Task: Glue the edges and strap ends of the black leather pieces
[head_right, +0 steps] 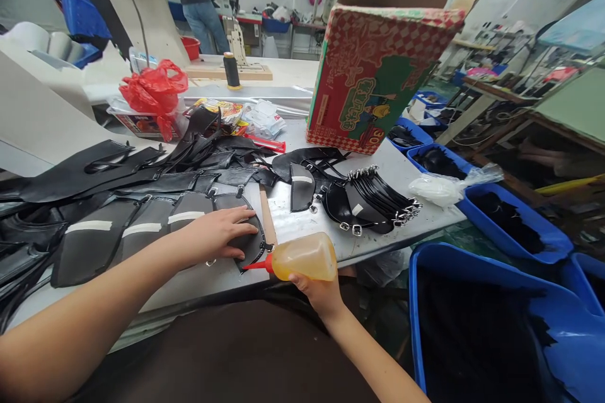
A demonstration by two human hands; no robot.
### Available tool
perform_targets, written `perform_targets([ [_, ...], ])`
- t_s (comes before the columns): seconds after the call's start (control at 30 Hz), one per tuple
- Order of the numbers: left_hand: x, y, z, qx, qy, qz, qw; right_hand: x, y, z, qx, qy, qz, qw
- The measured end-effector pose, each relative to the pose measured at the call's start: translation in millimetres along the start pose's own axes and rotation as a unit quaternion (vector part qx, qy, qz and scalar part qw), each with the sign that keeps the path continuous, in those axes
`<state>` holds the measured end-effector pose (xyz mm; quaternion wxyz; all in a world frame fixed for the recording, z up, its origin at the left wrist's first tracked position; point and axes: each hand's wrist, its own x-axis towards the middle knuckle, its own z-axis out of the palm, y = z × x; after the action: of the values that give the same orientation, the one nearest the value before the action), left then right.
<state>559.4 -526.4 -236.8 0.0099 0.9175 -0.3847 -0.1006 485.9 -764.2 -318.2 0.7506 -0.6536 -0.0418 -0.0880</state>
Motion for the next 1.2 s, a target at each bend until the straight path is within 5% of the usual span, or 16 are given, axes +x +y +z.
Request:
perform_targets([
  [0.13,0,1,-0.4,-0.003,-0.007,-0.008,1.000,-3,-4,-1,-0.011,-0.021,0.008,1.000],
  [0.4,-4,7,1.2,0.034,0.014,-0.039,0.999,8,3,-13,-0.033,0.058,-0.035,0.997],
  [0.67,-9,22,-2.4,0.078,0.035,-0.149,0.985,9,8,-18,-0.023,0.075,-0.081,0.994],
  [0.87,-7,17,1.5,-0.025,0.052,-0.043,0.997,26,4,-20,0.046,0.160,-0.087,0.982],
  [1.03,1,17,5.2,-0.101,0.058,-0.041,0.992,35,-7,-27,0.116,0.182,-0.057,0.975],
  [1.2,32,22,1.2,-0.140,0.037,0.025,0.989,34,-14,-41,0.167,0.225,-0.050,0.958],
])
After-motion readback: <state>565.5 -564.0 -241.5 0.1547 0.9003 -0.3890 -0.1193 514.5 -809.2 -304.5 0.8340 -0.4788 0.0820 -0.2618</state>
